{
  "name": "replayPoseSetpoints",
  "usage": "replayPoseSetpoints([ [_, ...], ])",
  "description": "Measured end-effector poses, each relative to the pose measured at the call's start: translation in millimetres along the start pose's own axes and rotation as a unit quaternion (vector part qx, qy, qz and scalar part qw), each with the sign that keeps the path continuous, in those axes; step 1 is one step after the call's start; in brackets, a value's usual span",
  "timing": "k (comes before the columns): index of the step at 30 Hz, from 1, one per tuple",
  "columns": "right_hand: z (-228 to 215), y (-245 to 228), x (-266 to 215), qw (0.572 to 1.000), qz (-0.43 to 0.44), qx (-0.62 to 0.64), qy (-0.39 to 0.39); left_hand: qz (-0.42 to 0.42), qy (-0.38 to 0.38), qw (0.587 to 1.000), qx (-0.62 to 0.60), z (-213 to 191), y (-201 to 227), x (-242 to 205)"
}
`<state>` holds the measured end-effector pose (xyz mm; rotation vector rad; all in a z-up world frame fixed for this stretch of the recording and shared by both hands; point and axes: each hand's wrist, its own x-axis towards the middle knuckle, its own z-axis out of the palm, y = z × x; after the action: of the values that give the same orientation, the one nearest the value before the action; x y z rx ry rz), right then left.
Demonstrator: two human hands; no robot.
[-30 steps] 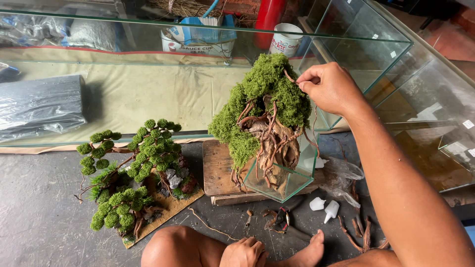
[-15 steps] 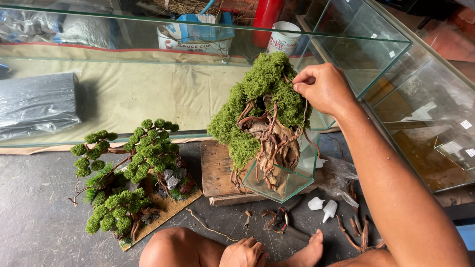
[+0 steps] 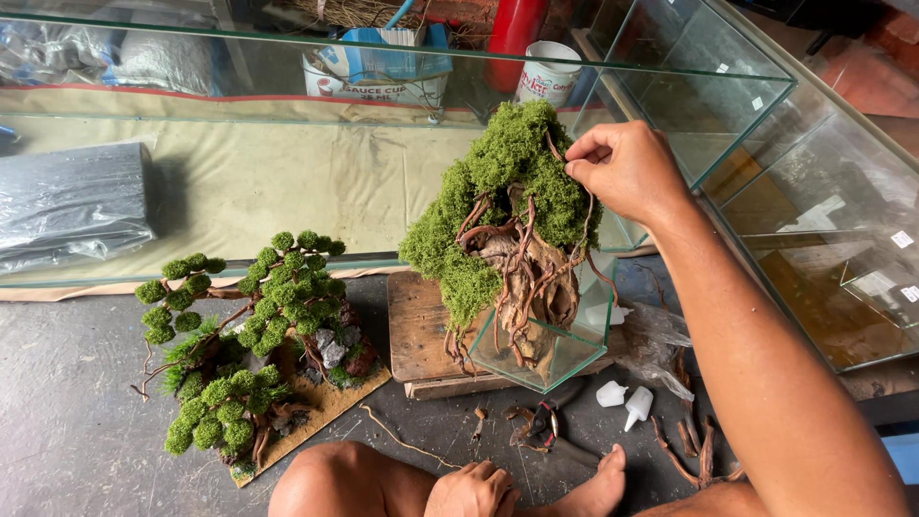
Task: The person is sitting on the floor assembling a moss-covered decorative piece inside a glass container. They use their hands to arrange moss and small twigs, pressing them into place around a central root structure.
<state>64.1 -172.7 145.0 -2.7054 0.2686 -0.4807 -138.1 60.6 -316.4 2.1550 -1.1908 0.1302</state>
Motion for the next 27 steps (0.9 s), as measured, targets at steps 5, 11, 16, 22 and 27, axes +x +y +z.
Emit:
replayPoseSetpoints([
  [5,-3,2,0,1.000,0.012,0.012,0.009,-0.006,-0.011,1.000,0.003,-5,3,2],
  [11,-14,-14,-12,0.999,0.049,0.001,-0.023,0.005,-0.001,1.000,0.009,-5,1,1],
  [16,-18,-3,-17,0.996,0.087,-0.010,-0.035,-0.003,-0.030,0.999,-0.011,-13,4,3],
  [22,-10,3,-15,0.978,0.132,0.136,-0.081,0.001,0.002,1.000,-0.002,-7,3,2],
  [27,-4,10,-11,0.972,0.140,0.182,-0.050,0.005,0.002,1.000,0.002,0,0,0],
])
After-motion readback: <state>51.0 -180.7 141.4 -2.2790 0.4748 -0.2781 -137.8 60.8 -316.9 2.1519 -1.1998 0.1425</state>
